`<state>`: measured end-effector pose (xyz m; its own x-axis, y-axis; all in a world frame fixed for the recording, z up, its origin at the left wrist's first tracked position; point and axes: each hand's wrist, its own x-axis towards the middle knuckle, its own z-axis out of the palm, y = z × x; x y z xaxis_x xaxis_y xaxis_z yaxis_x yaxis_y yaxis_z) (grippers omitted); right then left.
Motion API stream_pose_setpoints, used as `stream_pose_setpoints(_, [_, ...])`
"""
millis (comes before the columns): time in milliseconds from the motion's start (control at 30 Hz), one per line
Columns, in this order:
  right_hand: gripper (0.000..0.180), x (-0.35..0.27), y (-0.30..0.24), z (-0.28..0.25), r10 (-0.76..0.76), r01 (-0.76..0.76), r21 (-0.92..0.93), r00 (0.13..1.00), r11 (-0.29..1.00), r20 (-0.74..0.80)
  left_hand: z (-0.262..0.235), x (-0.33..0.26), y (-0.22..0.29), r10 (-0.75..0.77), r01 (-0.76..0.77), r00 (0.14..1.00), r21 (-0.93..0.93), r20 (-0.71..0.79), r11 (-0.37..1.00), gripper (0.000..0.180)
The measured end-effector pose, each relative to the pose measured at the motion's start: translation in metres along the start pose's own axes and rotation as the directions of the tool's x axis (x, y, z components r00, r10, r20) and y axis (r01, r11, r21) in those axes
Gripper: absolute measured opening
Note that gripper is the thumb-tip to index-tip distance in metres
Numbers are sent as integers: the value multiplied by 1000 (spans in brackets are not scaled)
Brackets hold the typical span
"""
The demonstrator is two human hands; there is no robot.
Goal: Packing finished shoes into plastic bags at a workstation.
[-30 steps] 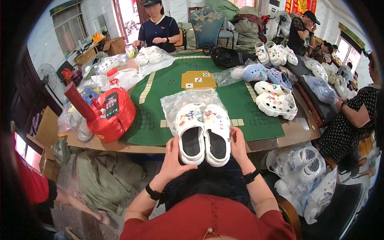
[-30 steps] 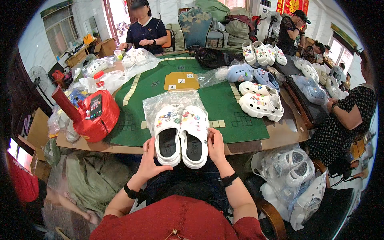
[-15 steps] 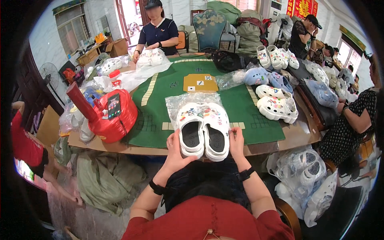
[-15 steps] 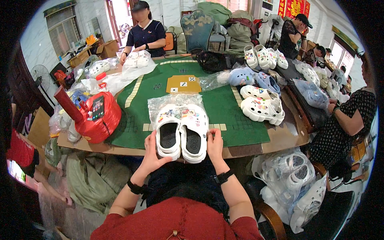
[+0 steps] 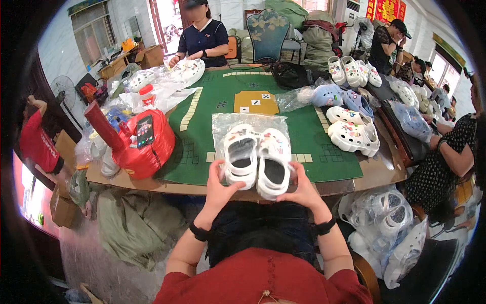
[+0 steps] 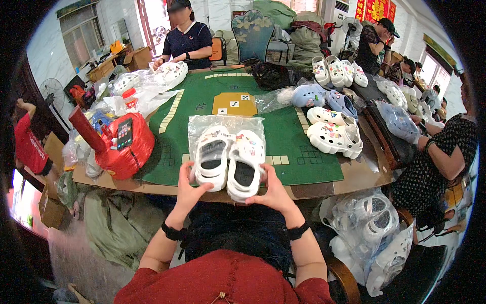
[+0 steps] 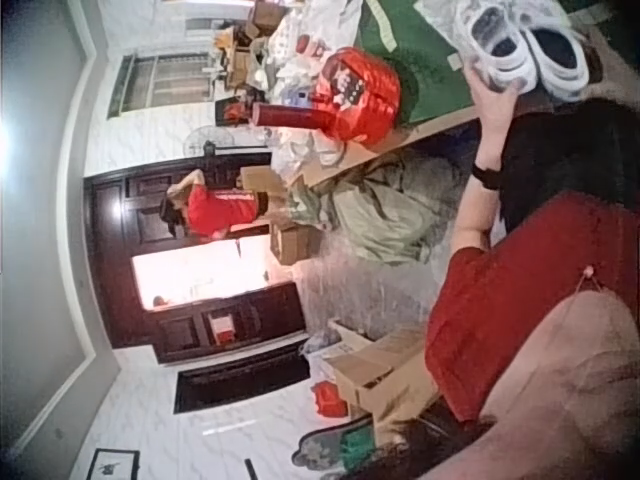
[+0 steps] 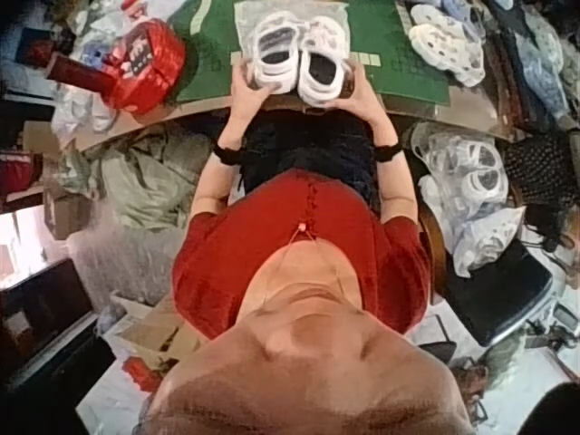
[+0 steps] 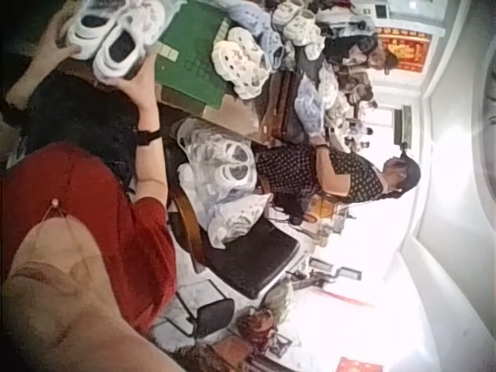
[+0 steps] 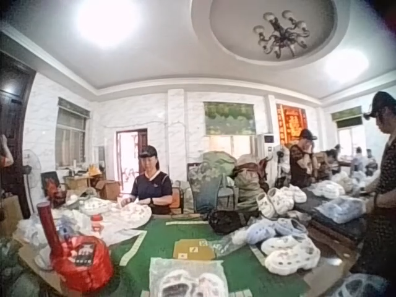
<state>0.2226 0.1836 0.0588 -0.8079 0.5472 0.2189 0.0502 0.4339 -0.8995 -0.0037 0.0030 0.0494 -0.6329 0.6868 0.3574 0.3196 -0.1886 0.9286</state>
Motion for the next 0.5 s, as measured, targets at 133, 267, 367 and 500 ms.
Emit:
stream_pose_setpoints(133, [95,-9,19,21,38,-7,169,983,986,-178,7,-8,-13,-56,57,991,4,-123,998,61])
stream_pose_setpoints(267, [49,17,0,8,62,-203,-212,846,956,-529,0,20,-12,34,37,945,210,-326,977,37])
stream_pose_setpoints(367, [42,43,28,11,-4,-264,-383,819,885,-574,0,37,-22,15,47,923,152,-384,987,33])
stream_pose_setpoints(500, [35,39,36,24,72,-379,-432,813,818,-578,5,19,-43,-159,200,973,268,-169,942,43])
